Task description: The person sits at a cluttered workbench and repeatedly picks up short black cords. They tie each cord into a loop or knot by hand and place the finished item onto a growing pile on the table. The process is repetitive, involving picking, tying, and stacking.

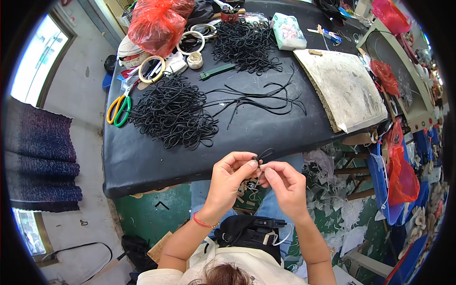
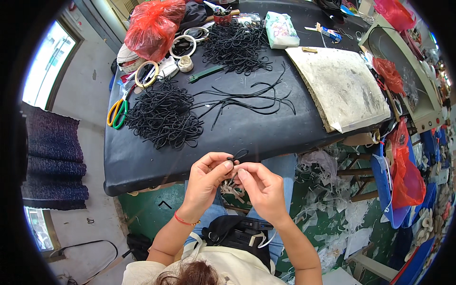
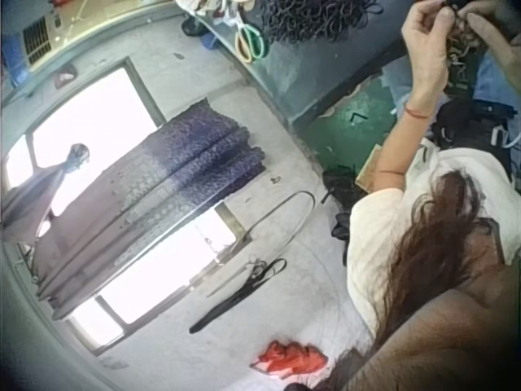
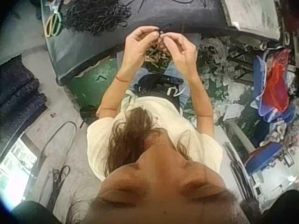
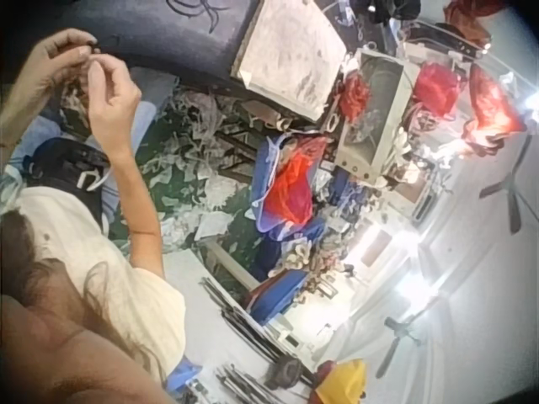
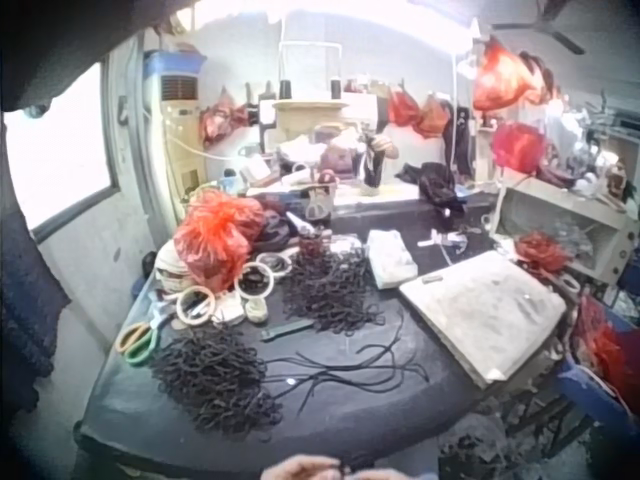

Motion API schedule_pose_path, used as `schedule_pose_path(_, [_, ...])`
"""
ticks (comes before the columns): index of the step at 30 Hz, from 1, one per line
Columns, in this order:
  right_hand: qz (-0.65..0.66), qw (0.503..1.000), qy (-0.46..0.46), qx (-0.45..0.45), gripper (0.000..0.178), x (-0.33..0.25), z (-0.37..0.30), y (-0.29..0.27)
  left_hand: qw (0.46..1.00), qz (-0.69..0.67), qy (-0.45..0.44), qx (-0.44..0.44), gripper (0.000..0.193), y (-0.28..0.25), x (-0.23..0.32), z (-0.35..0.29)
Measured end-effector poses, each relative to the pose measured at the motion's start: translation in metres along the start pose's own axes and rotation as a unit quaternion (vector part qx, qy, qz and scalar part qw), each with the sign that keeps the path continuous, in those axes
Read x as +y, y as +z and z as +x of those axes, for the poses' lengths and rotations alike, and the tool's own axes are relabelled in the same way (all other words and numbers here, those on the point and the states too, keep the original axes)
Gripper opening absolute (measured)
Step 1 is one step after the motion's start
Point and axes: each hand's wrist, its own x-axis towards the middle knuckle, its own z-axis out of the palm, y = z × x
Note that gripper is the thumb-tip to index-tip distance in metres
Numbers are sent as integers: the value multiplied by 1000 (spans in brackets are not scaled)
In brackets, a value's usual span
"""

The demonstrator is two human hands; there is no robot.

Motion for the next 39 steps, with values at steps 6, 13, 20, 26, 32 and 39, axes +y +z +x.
schedule_pose_path(6, [-200,964,-172,-38,12,11,5,-10,1000,15,-25,-11,17,-3,1,1])
schedule_pose_path(13, [-162,984,-58,42,10,13,4,-2,993,83,79,38,16,7,-8,-5])
schedule_pose_path(20, [-92,994,-4,57,13,15,5,3,987,102,115,52,13,8,-6,-6])
schedule_pose_path(26, [-11,998,16,68,14,13,6,6,912,304,266,71,13,7,-13,-3])
schedule_pose_path(32, [-192,979,-67,14,19,6,13,-7,934,316,168,5,17,5,6,-5])
schedule_pose_path(39, [116,988,96,-22,11,13,14,-14,920,366,118,-82,29,7,19,-6])
